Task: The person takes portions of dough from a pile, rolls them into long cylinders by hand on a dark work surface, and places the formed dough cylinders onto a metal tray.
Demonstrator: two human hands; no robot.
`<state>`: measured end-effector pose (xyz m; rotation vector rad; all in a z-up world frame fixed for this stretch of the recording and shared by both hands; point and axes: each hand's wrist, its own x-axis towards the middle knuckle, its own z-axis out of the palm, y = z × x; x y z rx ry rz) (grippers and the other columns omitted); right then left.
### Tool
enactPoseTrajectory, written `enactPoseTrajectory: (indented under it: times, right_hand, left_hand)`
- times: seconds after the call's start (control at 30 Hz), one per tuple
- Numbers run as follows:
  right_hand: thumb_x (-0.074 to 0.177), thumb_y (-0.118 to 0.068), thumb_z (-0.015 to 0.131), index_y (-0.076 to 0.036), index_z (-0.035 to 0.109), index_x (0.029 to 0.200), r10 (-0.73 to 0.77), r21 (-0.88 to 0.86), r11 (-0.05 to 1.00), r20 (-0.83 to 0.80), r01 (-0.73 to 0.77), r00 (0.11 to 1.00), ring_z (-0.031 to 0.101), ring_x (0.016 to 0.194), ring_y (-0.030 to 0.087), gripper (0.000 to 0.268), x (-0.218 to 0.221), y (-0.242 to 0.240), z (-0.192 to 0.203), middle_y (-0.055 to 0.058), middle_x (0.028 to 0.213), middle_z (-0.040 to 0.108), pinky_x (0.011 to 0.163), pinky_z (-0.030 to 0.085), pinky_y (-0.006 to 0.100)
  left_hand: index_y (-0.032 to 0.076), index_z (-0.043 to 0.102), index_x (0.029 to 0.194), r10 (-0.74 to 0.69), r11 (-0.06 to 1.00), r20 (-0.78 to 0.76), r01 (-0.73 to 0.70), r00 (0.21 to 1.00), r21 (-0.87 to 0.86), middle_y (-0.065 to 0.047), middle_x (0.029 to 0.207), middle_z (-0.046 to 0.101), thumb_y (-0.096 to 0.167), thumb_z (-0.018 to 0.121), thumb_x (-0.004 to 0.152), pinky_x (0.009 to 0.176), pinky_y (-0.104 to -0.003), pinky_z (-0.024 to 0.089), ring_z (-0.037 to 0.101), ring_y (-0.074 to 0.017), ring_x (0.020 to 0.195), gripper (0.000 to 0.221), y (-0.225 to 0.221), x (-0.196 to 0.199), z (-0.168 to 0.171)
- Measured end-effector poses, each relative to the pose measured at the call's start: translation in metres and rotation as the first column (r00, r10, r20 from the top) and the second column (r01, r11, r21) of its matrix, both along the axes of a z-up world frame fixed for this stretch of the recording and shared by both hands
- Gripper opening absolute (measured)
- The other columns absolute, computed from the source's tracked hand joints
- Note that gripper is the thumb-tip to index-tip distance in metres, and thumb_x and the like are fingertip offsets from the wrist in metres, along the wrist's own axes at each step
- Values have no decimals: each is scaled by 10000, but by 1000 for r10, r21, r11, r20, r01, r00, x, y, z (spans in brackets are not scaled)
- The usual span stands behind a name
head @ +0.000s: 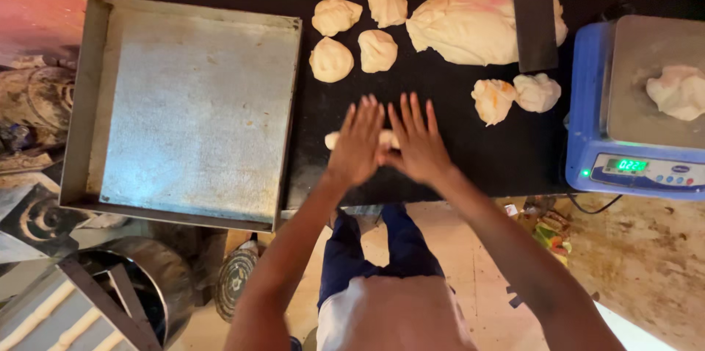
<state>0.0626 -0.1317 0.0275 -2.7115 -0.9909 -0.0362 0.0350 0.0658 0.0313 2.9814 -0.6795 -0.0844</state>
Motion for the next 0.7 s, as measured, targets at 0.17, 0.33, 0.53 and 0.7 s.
enactPoseTrajectory:
  times: [0.17,0.33,0.53,0.7]
  right_hand:
    - [940,-691,377,55,346,1527,-56,-22,998,-155,54,986,151,1508,527,950,-160,-1,-3,364,1597,248,1170,94,684]
    - [946,-732,405,-32,304,1603,-143,-258,955,21,144,989,117,1547,522,966,-100,10,-10,339,1647,171,1202,65,714]
    - [955,-740,377,-163,221,1658,-165,-186,969,-4,161,986,25,1513,588,922,27,9,-9,343,1666,70,1158,13,732]
    - [921,-754,362,61,199,1597,-80,-67,995,-72,75,994,37,1525,567,1071,-86,-6,-16,383,1645,105,1195,50,688]
  left_hand:
    - [-14,273,1586,-103,991,-201,83,974,-105,-191,1676,240,495,374,996,1248,-571,112,178,-337,1574,785,-2,-134,9]
    - [-44,209,1600,-13,992,-125,28,992,122,-235,1677,193,439,386,990,1227,-555,105,132,-421,1541,798,-20,-89,7]
    - [-44,171,1602,91,996,-192,-94,977,-6,-293,1664,125,611,428,982,1255,-534,66,65,-454,1549,938,-5,32,19]
    - [-64,266,1543,-127,987,-69,119,989,-109,-268,1631,237,583,519,917,1250,-530,126,167,-399,1542,936,4,-68,17]
